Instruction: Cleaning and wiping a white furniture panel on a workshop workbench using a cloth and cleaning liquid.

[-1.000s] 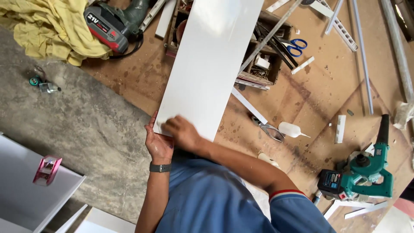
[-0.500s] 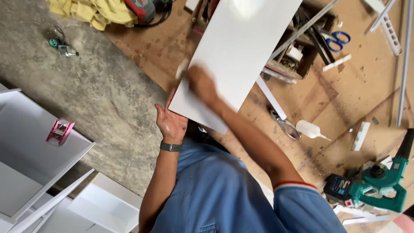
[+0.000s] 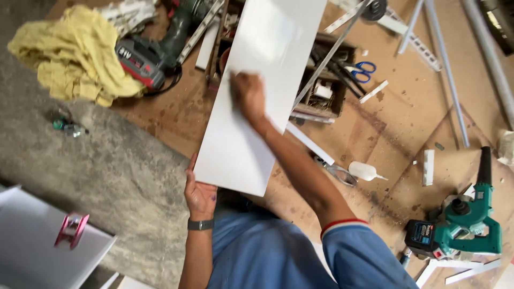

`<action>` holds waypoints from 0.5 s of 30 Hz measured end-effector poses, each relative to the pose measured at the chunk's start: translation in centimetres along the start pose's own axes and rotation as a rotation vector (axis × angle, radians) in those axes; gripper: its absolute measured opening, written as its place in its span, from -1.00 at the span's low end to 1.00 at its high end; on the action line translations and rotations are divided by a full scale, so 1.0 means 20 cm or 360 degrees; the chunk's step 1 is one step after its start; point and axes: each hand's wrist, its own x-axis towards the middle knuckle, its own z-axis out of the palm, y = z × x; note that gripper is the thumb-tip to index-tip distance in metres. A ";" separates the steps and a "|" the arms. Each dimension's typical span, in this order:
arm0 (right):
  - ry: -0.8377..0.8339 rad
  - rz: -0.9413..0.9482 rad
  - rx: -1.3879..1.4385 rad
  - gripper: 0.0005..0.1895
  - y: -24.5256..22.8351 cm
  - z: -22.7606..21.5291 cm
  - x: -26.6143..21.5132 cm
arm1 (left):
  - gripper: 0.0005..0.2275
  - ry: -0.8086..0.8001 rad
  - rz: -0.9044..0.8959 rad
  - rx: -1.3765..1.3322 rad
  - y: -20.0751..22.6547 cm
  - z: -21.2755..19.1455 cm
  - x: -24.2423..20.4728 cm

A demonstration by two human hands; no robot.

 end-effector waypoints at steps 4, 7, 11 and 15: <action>-0.0586 -0.0373 0.0484 -0.47 -0.36 -0.12 -0.58 | -0.42 0.0170 -0.0007 0.0003 0.01 -0.06 0.02; -0.0905 -0.0399 0.0463 -0.28 -0.37 -0.31 -0.60 | -0.45 0.0271 -0.0131 0.0036 -0.04 -0.15 0.05; -0.1142 -0.0133 -0.0080 -0.15 0.25 -0.11 0.04 | -0.45 0.0309 0.0034 0.0185 -0.02 -0.04 0.04; -0.0720 0.0414 -0.0226 -0.03 0.61 -0.03 0.56 | -0.46 0.0293 0.0023 0.0202 0.02 -0.03 0.02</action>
